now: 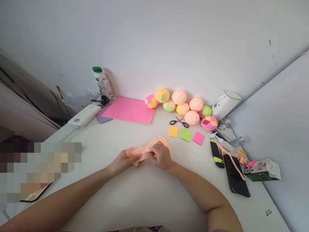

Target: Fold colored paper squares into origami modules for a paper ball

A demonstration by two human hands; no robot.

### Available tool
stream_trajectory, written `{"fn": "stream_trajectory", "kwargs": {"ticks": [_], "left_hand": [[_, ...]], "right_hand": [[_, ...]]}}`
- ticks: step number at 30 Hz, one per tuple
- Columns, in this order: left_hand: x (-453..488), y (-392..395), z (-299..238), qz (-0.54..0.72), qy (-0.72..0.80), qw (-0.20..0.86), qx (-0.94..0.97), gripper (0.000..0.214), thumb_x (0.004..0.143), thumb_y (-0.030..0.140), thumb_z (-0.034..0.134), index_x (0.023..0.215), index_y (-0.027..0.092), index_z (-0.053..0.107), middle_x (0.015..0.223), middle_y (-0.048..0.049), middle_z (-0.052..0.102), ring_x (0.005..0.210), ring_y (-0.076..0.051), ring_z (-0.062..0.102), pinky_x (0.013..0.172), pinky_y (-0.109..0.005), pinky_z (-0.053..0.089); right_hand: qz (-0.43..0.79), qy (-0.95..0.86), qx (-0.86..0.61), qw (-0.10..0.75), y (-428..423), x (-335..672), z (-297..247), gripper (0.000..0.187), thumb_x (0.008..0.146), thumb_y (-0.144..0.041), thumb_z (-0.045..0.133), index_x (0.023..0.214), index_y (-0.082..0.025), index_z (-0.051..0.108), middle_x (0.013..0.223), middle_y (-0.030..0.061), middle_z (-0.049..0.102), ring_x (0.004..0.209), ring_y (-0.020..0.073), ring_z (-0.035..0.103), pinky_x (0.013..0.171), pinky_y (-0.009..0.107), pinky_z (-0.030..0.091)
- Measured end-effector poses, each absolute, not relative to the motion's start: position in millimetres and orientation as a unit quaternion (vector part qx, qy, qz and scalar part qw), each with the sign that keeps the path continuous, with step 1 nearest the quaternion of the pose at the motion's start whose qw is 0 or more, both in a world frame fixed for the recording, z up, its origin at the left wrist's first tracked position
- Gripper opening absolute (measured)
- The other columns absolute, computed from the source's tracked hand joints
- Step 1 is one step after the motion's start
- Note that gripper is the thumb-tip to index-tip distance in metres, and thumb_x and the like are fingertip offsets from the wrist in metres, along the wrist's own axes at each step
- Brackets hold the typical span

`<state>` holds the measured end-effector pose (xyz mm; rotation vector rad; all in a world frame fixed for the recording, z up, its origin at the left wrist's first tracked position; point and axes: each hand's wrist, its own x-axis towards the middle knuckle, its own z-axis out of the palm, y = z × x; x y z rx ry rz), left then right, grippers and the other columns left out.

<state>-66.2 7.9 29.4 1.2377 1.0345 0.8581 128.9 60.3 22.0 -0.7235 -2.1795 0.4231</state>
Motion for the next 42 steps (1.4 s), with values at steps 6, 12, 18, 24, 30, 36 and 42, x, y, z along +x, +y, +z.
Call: {"fn": "stream_trajectory", "kwargs": {"ticks": [6, 12, 18, 24, 30, 36, 42], "left_hand": [[-67, 8, 31, 0.384, 0.441, 0.644, 0.493, 0.043, 0.082, 0.056, 0.053, 0.08, 0.015, 0.068, 0.073, -0.0067, 0.067, 0.072, -0.02, 0.063, 0.075, -0.034, 0.051], [-69, 10, 24, 0.409, 0.454, 0.659, 0.439, 0.038, 0.078, 0.052, 0.062, 0.078, 0.015, 0.068, 0.079, -0.0071, 0.068, 0.07, -0.019, 0.064, 0.07, -0.033, 0.053], [-68, 9, 25, 0.398, 0.466, 0.65, 0.449, 0.035, 0.078, 0.05, 0.064, 0.078, 0.015, 0.067, 0.076, -0.0063, 0.067, 0.068, -0.019, 0.063, 0.067, -0.032, 0.052], [-64, 6, 30, 0.366, 0.436, 0.62, 0.54, 0.035, 0.079, 0.048, 0.061, 0.067, 0.016, 0.064, 0.068, -0.0042, 0.062, 0.066, -0.018, 0.061, 0.064, -0.031, 0.049], [-65, 3, 35, 0.34, 0.468, 0.616, 0.534, 0.041, 0.082, 0.054, 0.054, 0.075, 0.016, 0.066, 0.071, -0.0058, 0.065, 0.071, -0.02, 0.061, 0.068, -0.032, 0.049], [-67, 4, 36, 0.344, 0.473, 0.629, 0.513, 0.044, 0.081, 0.057, 0.055, 0.073, 0.015, 0.067, 0.075, -0.007, 0.067, 0.071, -0.021, 0.062, 0.067, -0.031, 0.049], [-66, 4, 33, 0.365, 0.477, 0.638, 0.483, 0.044, 0.078, 0.057, 0.058, 0.077, 0.014, 0.066, 0.073, -0.0079, 0.067, 0.071, -0.022, 0.063, 0.068, -0.034, 0.05]], "right_hand": [[0.149, -0.836, -0.315, 0.425, 65, 130, 19, 0.025, 0.087, -0.021, 0.046, 0.063, -0.023, 0.04, 0.057, 0.0004, 0.047, 0.062, 0.0167, 0.042, 0.06, 0.03, 0.04], [0.117, -0.801, -0.432, 0.398, 79, 136, 9, 0.025, 0.074, -0.014, 0.062, 0.06, -0.022, 0.042, 0.057, -0.0002, 0.052, 0.065, 0.0177, 0.044, 0.055, 0.027, 0.037], [0.109, -0.8, -0.439, 0.394, 77, 137, 12, 0.019, 0.074, -0.015, 0.064, 0.065, -0.021, 0.048, 0.066, 0.001, 0.055, 0.068, 0.0174, 0.046, 0.058, 0.027, 0.039], [0.204, -0.848, -0.282, 0.4, 58, 127, 20, 0.019, 0.085, -0.03, 0.057, 0.069, -0.022, 0.053, 0.062, 0.0002, 0.057, 0.064, 0.0155, 0.048, 0.061, 0.029, 0.042], [0.206, -0.854, -0.249, 0.407, 58, 125, 15, 0.022, 0.089, -0.025, 0.051, 0.067, -0.022, 0.05, 0.061, 0.0018, 0.056, 0.064, 0.0167, 0.048, 0.06, 0.03, 0.043], [0.198, -0.848, -0.258, 0.418, 63, 128, 18, 0.022, 0.091, -0.02, 0.044, 0.069, -0.022, 0.05, 0.064, 0.0031, 0.057, 0.067, 0.0177, 0.048, 0.061, 0.031, 0.044], [0.196, -0.843, -0.274, 0.419, 63, 128, 17, 0.021, 0.091, -0.02, 0.043, 0.072, -0.022, 0.052, 0.064, 0.0029, 0.057, 0.067, 0.0181, 0.05, 0.062, 0.032, 0.045]]}}
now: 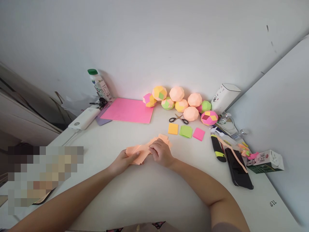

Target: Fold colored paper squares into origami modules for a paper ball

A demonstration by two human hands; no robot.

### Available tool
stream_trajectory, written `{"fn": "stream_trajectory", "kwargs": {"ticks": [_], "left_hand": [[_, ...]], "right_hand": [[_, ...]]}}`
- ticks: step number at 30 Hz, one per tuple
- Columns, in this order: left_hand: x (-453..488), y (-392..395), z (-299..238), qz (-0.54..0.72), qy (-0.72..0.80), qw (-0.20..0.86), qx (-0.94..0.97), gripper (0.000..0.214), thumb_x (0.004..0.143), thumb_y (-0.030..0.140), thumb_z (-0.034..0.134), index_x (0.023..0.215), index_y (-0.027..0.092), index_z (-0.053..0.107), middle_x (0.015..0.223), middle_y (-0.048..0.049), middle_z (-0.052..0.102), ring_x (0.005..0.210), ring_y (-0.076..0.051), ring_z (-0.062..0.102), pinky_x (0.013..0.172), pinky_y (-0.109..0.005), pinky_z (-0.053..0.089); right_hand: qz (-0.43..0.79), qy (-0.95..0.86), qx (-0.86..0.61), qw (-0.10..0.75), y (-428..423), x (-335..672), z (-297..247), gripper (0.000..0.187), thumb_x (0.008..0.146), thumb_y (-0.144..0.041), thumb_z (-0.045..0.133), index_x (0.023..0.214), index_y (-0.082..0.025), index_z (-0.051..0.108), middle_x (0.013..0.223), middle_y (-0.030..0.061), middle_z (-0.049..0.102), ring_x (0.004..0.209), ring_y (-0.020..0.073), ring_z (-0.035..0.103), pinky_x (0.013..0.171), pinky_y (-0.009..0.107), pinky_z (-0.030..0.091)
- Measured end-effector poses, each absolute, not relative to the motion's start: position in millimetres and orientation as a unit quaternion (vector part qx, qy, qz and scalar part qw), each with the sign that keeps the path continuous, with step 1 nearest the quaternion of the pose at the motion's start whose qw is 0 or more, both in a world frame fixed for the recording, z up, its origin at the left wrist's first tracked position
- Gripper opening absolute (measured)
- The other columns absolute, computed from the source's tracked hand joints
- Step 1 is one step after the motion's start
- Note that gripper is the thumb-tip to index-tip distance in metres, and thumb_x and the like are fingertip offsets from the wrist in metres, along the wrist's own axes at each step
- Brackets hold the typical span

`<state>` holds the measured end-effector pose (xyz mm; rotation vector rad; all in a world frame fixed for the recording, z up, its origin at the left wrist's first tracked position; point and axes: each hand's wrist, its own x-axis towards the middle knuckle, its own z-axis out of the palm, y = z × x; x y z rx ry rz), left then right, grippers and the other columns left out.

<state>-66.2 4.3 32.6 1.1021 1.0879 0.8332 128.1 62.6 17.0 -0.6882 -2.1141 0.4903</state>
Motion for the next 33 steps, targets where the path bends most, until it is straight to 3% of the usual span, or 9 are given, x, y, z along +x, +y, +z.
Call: {"fn": "stream_trajectory", "kwargs": {"ticks": [4, 11, 18, 23, 26, 29, 33], "left_hand": [[-67, 6, 29, 0.387, 0.477, 0.647, 0.452, 0.044, 0.077, 0.056, 0.061, 0.086, 0.013, 0.067, 0.073, -0.0082, 0.067, 0.071, -0.022, 0.063, 0.07, -0.035, 0.051], [-67, 7, 28, 0.422, 0.457, 0.652, 0.434, 0.039, 0.079, 0.052, 0.061, 0.072, 0.014, 0.065, 0.073, -0.0073, 0.066, 0.071, -0.02, 0.062, 0.073, -0.034, 0.05], [-68, 9, 22, 0.427, 0.466, 0.66, 0.406, 0.037, 0.075, 0.05, 0.066, 0.084, 0.014, 0.066, 0.08, -0.0075, 0.067, 0.071, -0.02, 0.063, 0.072, -0.036, 0.053], [-67, 7, 24, 0.401, 0.465, 0.645, 0.455, 0.036, 0.079, 0.05, 0.062, 0.08, 0.014, 0.067, 0.074, -0.0072, 0.066, 0.072, -0.021, 0.063, 0.074, -0.035, 0.052], [-65, 5, 28, 0.383, 0.458, 0.624, 0.504, 0.036, 0.081, 0.049, 0.06, 0.074, 0.014, 0.066, 0.069, -0.0054, 0.064, 0.072, -0.019, 0.061, 0.072, -0.033, 0.051], [-64, 4, 30, 0.376, 0.463, 0.615, 0.517, 0.036, 0.081, 0.049, 0.06, 0.07, 0.015, 0.064, 0.069, -0.0046, 0.063, 0.07, -0.019, 0.06, 0.068, -0.031, 0.05], [-65, 5, 27, 0.379, 0.467, 0.622, 0.502, 0.039, 0.082, 0.05, 0.057, 0.073, 0.014, 0.066, 0.07, -0.0065, 0.066, 0.071, -0.02, 0.063, 0.07, -0.032, 0.051]], "right_hand": [[0.191, -0.826, -0.291, 0.443, 62, 128, 18, 0.02, 0.089, -0.021, 0.048, 0.069, -0.022, 0.051, 0.06, 0.0002, 0.055, 0.062, 0.0161, 0.049, 0.063, 0.031, 0.044], [0.137, -0.785, -0.37, 0.478, 71, 132, 19, 0.027, 0.086, -0.021, 0.049, 0.06, -0.022, 0.04, 0.055, -0.0012, 0.044, 0.06, 0.016, 0.042, 0.059, 0.03, 0.04], [0.096, -0.804, -0.473, 0.348, 86, 141, 8, 0.03, 0.07, -0.014, 0.065, 0.057, -0.021, 0.039, 0.06, -0.0002, 0.049, 0.065, 0.0173, 0.042, 0.053, 0.027, 0.034], [0.14, -0.804, -0.403, 0.414, 74, 136, 15, 0.017, 0.083, -0.026, 0.058, 0.068, -0.021, 0.05, 0.063, 0.0006, 0.053, 0.066, 0.0166, 0.046, 0.059, 0.029, 0.04], [0.186, -0.838, -0.306, 0.411, 64, 131, 17, 0.017, 0.087, -0.03, 0.054, 0.072, -0.021, 0.053, 0.064, 0.0006, 0.056, 0.065, 0.0157, 0.048, 0.063, 0.03, 0.043], [0.197, -0.857, -0.247, 0.407, 60, 127, 17, 0.021, 0.087, -0.029, 0.055, 0.068, -0.021, 0.049, 0.063, 0.001, 0.056, 0.064, 0.0156, 0.048, 0.06, 0.029, 0.042], [0.182, -0.835, -0.273, 0.442, 63, 128, 19, 0.022, 0.089, -0.022, 0.048, 0.067, -0.022, 0.046, 0.062, 0.0015, 0.053, 0.064, 0.0161, 0.047, 0.062, 0.031, 0.043]]}}
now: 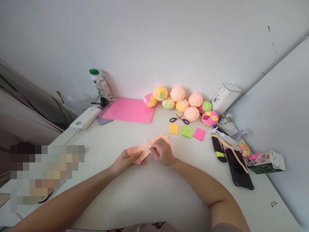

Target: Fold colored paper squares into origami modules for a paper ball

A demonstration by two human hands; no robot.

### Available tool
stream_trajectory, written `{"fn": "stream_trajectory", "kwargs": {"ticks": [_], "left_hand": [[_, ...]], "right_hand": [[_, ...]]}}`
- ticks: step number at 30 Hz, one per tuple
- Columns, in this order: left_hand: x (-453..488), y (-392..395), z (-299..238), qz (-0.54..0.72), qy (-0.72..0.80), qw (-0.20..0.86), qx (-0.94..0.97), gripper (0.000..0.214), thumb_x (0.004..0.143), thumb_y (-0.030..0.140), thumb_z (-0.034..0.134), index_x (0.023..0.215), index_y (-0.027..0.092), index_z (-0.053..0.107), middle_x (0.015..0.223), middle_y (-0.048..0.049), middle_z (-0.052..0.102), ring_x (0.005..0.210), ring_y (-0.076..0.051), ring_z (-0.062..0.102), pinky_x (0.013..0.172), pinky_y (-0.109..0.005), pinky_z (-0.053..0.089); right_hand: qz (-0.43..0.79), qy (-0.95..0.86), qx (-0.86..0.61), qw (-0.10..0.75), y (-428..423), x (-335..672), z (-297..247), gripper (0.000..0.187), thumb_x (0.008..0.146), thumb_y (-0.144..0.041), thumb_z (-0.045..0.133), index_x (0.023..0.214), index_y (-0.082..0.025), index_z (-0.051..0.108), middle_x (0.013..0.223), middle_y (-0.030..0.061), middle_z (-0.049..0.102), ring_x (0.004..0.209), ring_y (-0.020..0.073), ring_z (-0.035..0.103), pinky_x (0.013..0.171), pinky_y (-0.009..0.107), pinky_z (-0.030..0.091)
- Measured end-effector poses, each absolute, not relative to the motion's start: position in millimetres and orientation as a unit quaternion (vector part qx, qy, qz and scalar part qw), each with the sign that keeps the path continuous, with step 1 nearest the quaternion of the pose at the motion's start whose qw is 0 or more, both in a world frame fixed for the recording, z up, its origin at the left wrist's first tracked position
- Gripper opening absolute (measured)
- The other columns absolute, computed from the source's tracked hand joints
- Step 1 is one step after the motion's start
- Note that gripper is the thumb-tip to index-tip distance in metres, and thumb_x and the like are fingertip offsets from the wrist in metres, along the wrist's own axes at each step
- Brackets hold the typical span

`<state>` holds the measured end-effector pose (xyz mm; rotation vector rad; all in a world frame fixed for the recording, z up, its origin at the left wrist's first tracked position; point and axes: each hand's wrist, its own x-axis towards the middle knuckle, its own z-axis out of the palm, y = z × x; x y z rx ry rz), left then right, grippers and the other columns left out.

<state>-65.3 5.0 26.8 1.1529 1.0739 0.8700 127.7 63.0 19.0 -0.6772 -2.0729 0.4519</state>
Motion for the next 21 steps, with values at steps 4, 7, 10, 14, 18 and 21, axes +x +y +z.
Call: {"fn": "stream_trajectory", "kwargs": {"ticks": [4, 7, 10, 14, 18, 21], "left_hand": [[-67, 8, 21, 0.406, 0.444, 0.642, 0.475, 0.036, 0.082, 0.049, 0.059, 0.083, 0.013, 0.067, 0.078, -0.0075, 0.068, 0.071, -0.02, 0.064, 0.071, -0.034, 0.053], [-68, 9, 17, 0.42, 0.447, 0.656, 0.44, 0.035, 0.079, 0.047, 0.063, 0.092, 0.014, 0.064, 0.08, -0.0069, 0.068, 0.069, -0.019, 0.065, 0.068, -0.034, 0.054], [-68, 9, 15, 0.417, 0.452, 0.656, 0.437, 0.034, 0.078, 0.046, 0.065, 0.089, 0.014, 0.065, 0.079, -0.0068, 0.069, 0.069, -0.019, 0.065, 0.069, -0.034, 0.054], [-67, 7, 18, 0.393, 0.451, 0.64, 0.482, 0.033, 0.08, 0.046, 0.062, 0.078, 0.013, 0.068, 0.078, -0.0076, 0.067, 0.071, -0.019, 0.064, 0.07, -0.033, 0.053], [-64, 6, 26, 0.366, 0.407, 0.596, 0.587, 0.035, 0.084, 0.043, 0.057, 0.068, 0.015, 0.066, 0.072, -0.0055, 0.063, 0.073, -0.018, 0.059, 0.073, -0.031, 0.05], [-63, 5, 31, 0.349, 0.401, 0.594, 0.604, 0.032, 0.084, 0.042, 0.058, 0.069, 0.015, 0.066, 0.075, -0.0046, 0.063, 0.074, -0.017, 0.058, 0.072, -0.029, 0.048]], "right_hand": [[0.145, -0.792, -0.392, 0.444, 73, 134, 17, 0.025, 0.086, -0.021, 0.049, 0.062, -0.022, 0.042, 0.06, 0.0006, 0.05, 0.064, 0.0166, 0.045, 0.061, 0.03, 0.041], [0.121, -0.792, -0.473, 0.366, 80, 138, 11, 0.019, 0.077, -0.016, 0.058, 0.063, -0.021, 0.045, 0.064, 0.0013, 0.054, 0.067, 0.0178, 0.046, 0.057, 0.028, 0.038], [0.104, -0.799, -0.478, 0.349, 81, 139, 9, 0.012, 0.075, -0.015, 0.06, 0.069, -0.021, 0.05, 0.07, 0.0025, 0.057, 0.07, 0.0184, 0.048, 0.058, 0.028, 0.039], [0.15, -0.816, -0.379, 0.41, 68, 133, 15, 0.015, 0.084, -0.026, 0.056, 0.07, -0.021, 0.052, 0.068, 0.002, 0.058, 0.07, 0.0171, 0.051, 0.064, 0.029, 0.043], [0.218, -0.846, -0.281, 0.397, 53, 125, 19, 0.019, 0.084, -0.034, 0.059, 0.072, -0.021, 0.054, 0.07, 0.0024, 0.06, 0.069, 0.0158, 0.053, 0.062, 0.028, 0.044], [0.229, -0.852, -0.263, 0.39, 49, 122, 18, 0.023, 0.088, -0.032, 0.055, 0.068, -0.021, 0.051, 0.066, 0.0021, 0.059, 0.066, 0.0152, 0.051, 0.06, 0.027, 0.044]]}}
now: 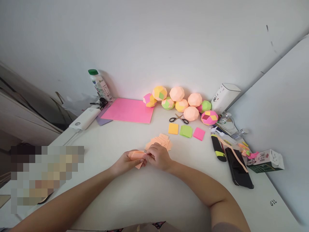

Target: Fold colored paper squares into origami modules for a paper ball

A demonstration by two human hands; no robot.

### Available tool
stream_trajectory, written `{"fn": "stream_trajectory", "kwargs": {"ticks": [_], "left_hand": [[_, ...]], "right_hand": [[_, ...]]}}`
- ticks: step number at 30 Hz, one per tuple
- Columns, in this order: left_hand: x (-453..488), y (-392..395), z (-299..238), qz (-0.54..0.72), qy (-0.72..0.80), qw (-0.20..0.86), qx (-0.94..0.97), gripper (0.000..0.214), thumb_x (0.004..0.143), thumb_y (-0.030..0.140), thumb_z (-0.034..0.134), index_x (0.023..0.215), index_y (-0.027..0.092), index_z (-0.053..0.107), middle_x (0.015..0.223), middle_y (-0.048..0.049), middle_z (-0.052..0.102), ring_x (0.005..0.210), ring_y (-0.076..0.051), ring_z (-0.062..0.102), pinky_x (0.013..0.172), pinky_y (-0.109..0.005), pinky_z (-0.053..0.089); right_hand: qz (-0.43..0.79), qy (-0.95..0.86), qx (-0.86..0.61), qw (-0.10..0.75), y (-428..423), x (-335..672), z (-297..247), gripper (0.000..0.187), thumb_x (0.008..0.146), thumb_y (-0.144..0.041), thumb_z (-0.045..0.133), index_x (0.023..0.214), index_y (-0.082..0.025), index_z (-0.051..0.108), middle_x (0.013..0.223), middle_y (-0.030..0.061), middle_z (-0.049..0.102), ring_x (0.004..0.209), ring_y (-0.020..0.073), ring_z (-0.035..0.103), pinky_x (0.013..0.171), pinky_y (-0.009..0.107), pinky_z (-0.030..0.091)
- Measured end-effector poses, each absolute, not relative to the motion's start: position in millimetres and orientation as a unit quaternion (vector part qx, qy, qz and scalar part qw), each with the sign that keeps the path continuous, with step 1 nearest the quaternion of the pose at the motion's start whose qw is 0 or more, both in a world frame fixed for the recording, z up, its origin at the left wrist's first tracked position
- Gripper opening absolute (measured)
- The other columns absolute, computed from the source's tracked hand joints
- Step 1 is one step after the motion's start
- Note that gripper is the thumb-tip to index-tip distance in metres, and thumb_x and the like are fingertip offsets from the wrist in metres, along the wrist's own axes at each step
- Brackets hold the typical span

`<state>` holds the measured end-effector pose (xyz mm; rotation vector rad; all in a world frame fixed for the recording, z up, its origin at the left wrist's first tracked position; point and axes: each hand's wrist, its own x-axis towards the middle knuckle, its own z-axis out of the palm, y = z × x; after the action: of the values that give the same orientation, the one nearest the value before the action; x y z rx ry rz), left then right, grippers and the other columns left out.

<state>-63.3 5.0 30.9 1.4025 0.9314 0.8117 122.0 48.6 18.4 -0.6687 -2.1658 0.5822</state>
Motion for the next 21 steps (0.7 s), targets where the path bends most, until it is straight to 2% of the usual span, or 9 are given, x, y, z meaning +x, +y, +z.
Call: {"fn": "stream_trajectory", "kwargs": {"ticks": [7, 13, 17, 21], "left_hand": [[-66.8, 3.6, 32.2, 0.334, 0.416, 0.663, 0.525, 0.035, 0.081, 0.047, 0.06, 0.089, 0.014, 0.066, 0.081, -0.0072, 0.066, 0.075, -0.021, 0.061, 0.068, -0.031, 0.049], [-66.1, 2.9, 29.6, 0.35, 0.417, 0.672, 0.502, 0.034, 0.083, 0.047, 0.057, 0.085, 0.014, 0.065, 0.079, -0.0064, 0.065, 0.071, -0.018, 0.059, 0.063, -0.029, 0.048], [-65.7, 3.6, 26.2, 0.363, 0.426, 0.641, 0.525, 0.034, 0.083, 0.046, 0.058, 0.079, 0.014, 0.065, 0.076, -0.0057, 0.064, 0.073, -0.019, 0.059, 0.067, -0.03, 0.047], [-67.3, 4.5, 23.7, 0.357, 0.445, 0.612, 0.548, 0.036, 0.08, 0.049, 0.06, 0.086, 0.014, 0.066, 0.074, -0.0043, 0.063, 0.07, -0.018, 0.058, 0.063, -0.03, 0.046]], "right_hand": [[0.22, -0.851, -0.254, 0.405, 52.5, 122.4, 17.7, 0.022, 0.091, -0.022, 0.046, 0.068, -0.021, 0.049, 0.065, 0.0031, 0.056, 0.066, 0.0163, 0.05, 0.06, 0.029, 0.044], [0.221, -0.846, -0.255, 0.413, 51.3, 123.1, 17.9, 0.019, 0.092, -0.022, 0.046, 0.073, -0.02, 0.05, 0.068, 0.0033, 0.057, 0.068, 0.0161, 0.051, 0.061, 0.028, 0.045], [0.235, -0.839, -0.281, 0.403, 50.9, 123.8, 17.8, 0.021, 0.09, -0.031, 0.051, 0.072, -0.021, 0.048, 0.067, 0.0016, 0.055, 0.065, 0.0152, 0.05, 0.059, 0.028, 0.043], [0.23, -0.839, -0.274, 0.41, 52.8, 123.9, 17.0, 0.025, 0.092, -0.029, 0.048, 0.068, -0.021, 0.045, 0.064, 0.0013, 0.053, 0.063, 0.0152, 0.049, 0.059, 0.028, 0.043]]}}
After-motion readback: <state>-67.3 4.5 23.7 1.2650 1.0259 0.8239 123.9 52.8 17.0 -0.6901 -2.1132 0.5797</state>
